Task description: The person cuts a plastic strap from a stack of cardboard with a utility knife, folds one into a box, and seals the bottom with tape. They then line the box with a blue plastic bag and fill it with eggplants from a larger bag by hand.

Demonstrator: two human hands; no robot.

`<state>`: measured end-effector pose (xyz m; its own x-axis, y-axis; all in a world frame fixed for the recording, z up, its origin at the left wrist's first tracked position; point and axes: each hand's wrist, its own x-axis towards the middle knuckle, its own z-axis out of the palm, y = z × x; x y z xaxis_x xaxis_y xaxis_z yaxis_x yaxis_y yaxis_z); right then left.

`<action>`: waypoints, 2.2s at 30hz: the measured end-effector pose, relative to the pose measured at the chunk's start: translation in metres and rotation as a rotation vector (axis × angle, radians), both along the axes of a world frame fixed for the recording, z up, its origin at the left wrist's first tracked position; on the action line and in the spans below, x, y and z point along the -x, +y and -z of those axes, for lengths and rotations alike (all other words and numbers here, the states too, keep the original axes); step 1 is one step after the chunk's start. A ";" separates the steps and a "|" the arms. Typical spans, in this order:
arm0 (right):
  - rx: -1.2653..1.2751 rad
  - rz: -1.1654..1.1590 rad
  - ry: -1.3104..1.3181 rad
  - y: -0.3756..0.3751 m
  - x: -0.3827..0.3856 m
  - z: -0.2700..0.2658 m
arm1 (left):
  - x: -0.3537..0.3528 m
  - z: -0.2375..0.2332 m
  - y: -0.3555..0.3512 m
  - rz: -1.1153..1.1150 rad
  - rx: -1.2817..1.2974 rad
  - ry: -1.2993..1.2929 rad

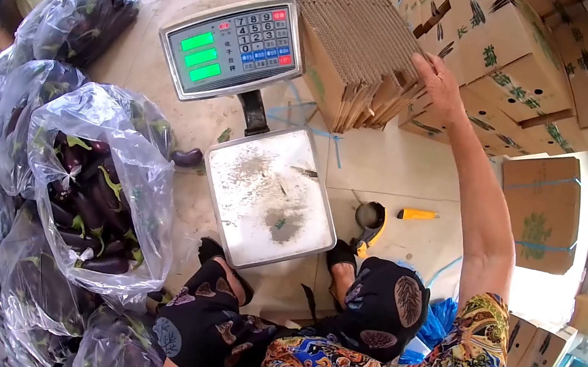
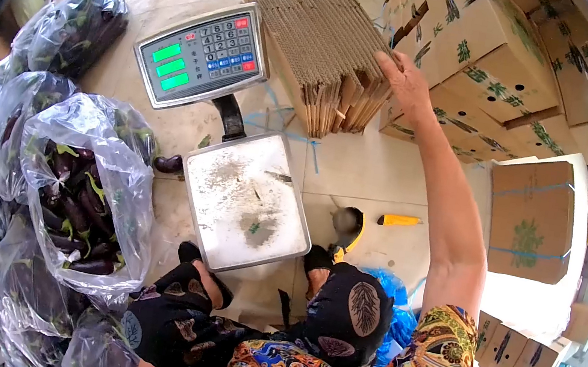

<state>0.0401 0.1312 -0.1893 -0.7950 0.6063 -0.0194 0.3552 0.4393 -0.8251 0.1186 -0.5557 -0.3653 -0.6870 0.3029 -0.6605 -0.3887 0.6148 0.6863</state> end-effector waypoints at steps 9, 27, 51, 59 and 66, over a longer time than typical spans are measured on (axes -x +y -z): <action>-0.218 0.239 0.091 0.008 0.000 -0.001 | 0.023 -0.050 0.003 0.041 -0.085 -0.036; -0.862 0.160 0.224 -0.088 -0.002 -0.154 | 0.132 -0.252 0.279 0.365 -0.648 -0.031; -1.111 -0.832 0.614 -0.326 -0.133 -0.174 | 0.110 -0.358 0.217 -0.250 -1.410 0.132; -0.944 -1.074 0.328 -0.359 -0.120 -0.130 | 0.053 -0.349 0.004 -0.632 -1.216 0.546; -0.790 -1.406 -0.037 -0.354 -0.113 -0.061 | -0.074 -0.331 -0.196 -1.288 -1.061 0.660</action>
<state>0.1530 -0.2226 -0.1285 -0.7084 -0.6983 -0.1026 -0.6620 0.7078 -0.2466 0.1922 -0.7517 -0.0338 -0.8519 -0.5127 -0.1069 0.2549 -0.5843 0.7705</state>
